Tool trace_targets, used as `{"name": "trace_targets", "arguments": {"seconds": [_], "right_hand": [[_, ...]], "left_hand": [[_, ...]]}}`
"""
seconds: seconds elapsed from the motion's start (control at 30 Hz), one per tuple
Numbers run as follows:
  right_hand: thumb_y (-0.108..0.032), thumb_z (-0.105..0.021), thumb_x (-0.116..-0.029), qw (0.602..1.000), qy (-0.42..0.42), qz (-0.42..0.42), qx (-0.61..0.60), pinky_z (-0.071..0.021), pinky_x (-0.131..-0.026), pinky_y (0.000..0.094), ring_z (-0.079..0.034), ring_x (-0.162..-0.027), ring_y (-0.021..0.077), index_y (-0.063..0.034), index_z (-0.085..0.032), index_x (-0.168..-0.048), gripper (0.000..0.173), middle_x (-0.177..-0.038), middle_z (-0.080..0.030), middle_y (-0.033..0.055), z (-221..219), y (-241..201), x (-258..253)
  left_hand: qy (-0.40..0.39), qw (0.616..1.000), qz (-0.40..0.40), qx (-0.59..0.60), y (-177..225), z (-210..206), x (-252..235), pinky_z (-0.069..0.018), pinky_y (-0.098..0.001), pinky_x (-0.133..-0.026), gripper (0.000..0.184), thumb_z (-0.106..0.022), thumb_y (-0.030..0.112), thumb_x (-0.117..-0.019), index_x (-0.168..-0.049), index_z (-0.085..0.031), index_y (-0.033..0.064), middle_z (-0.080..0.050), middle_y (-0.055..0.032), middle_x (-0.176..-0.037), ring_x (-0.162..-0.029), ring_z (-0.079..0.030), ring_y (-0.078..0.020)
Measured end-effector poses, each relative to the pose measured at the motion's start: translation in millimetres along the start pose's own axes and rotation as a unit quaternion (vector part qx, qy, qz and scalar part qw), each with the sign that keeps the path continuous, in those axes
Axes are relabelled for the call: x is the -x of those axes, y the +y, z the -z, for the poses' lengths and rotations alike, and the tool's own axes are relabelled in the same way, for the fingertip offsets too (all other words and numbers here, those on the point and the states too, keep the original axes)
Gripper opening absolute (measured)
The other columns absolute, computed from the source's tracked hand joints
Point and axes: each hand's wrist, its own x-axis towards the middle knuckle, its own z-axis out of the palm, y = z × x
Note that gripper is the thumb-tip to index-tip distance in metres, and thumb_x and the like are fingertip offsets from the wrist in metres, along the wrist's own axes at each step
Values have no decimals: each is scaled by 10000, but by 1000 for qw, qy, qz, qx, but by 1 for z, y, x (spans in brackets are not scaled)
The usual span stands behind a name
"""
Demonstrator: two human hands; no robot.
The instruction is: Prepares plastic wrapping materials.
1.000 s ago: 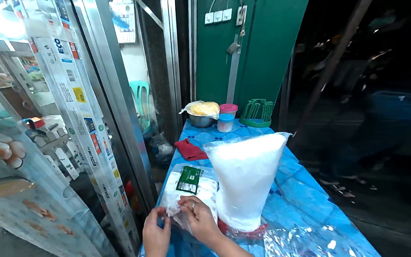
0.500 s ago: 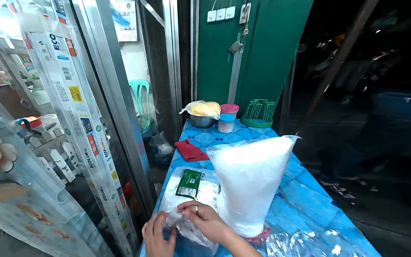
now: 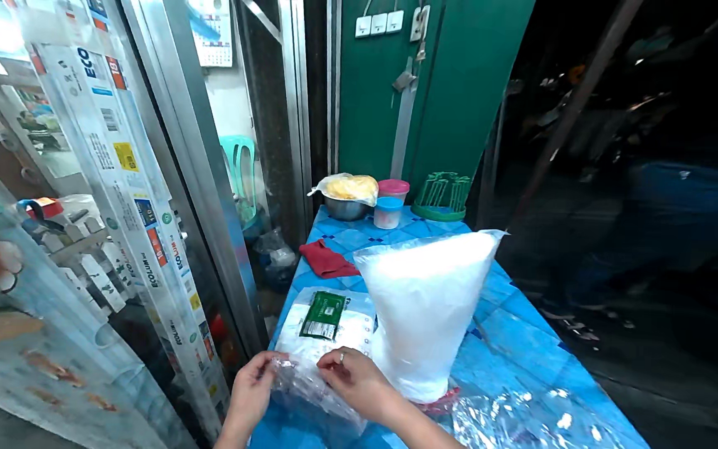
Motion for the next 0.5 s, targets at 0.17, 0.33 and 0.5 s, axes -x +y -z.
{"name": "trace_targets", "arguments": {"seconds": [0.17, 0.33, 0.5], "right_hand": [[-153, -524, -1037, 997, 22, -24, 65, -479, -1018, 427, -632, -1107, 334, 50, -651, -1231, 308, -1179, -658, 233, -10, -8, 1], [-171, -561, -1018, 993, 67, 50, 83, -404, -1099, 551, -529, -1317, 394, -38, -679, -1311, 342, -1374, -604, 217, -22, 5, -6], [-163, -459, -1078, 990, 60, -57, 118, -407, -1116, 498, -552, -1282, 384, -42, -695, -1287, 338, -1335, -617, 222, -14, -16, -17]], "left_hand": [[-14, 934, -284, -217, -20, -9, 16, -471, -631, -985, 412, -713, 146, -821, -1229, -731, 91, -632, -246, -1320, -1223, -588, -473], [2, 956, -273, -103, -10, -30, 21, -372, -525, -1157, 283, -475, 51, -977, -1028, -749, -3, -748, -147, -1152, -1264, -629, -304], [155, 951, 39, 263, 24, -39, 24, -558, -258, -884, 274, -251, 18, -1035, -1077, -513, -53, -689, -26, -932, -917, -681, -65]]}}
